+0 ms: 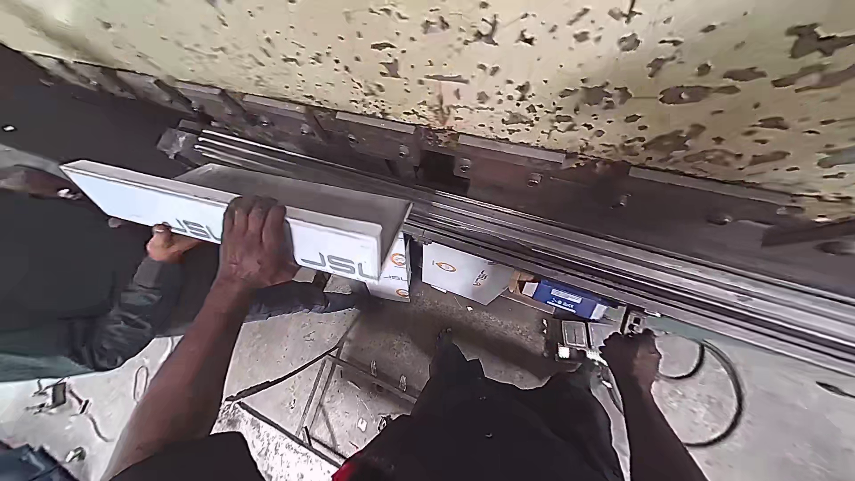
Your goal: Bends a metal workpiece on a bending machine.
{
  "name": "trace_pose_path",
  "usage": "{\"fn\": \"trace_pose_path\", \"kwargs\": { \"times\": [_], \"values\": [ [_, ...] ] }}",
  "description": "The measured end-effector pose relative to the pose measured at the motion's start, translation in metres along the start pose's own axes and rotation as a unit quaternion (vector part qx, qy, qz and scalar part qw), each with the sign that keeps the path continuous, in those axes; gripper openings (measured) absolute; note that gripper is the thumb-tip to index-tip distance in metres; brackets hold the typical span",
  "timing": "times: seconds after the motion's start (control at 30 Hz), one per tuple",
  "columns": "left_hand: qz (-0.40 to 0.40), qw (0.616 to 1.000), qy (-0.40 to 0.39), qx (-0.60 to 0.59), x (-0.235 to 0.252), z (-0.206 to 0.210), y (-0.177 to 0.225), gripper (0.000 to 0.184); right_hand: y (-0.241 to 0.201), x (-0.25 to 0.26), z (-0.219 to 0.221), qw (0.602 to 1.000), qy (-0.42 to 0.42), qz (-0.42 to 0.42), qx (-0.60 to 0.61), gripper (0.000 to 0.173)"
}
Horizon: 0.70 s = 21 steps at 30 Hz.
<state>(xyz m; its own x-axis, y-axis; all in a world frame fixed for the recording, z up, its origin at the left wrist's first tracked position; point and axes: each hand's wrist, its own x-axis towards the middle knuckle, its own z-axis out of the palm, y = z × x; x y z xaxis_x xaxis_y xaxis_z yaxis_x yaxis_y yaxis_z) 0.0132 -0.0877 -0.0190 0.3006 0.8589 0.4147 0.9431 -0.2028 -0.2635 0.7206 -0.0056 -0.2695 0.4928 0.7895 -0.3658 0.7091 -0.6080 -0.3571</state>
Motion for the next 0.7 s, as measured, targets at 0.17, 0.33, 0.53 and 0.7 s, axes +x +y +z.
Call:
{"fn": "trace_pose_path", "kwargs": {
  "times": [0.17, 0.33, 0.53, 0.7],
  "values": [
    [-0.017, 0.997, 0.070, 0.012, -0.038, -0.036, 0.037, 0.101, 0.002, 0.003, 0.005, 1.000, 0.004, -0.027, -0.014, 0.059],
    [-0.054, 0.993, 0.107, -0.001, -0.054, -0.069, 0.068, 0.103, 0.003, -0.002, 0.002, 1.000, 0.006, -0.024, -0.002, 0.064],
    [-0.070, 0.987, 0.142, -0.023, -0.064, -0.102, 0.136, 0.100, 0.003, 0.002, -0.001, 0.999, -0.029, -0.030, 0.023, 0.067],
    [-0.085, 0.982, 0.150, -0.076, -0.070, -0.112, 0.199, 0.100, -0.021, -0.038, -0.064, 0.971, -0.001, -0.237, -0.034, 0.088]
  ]
}}
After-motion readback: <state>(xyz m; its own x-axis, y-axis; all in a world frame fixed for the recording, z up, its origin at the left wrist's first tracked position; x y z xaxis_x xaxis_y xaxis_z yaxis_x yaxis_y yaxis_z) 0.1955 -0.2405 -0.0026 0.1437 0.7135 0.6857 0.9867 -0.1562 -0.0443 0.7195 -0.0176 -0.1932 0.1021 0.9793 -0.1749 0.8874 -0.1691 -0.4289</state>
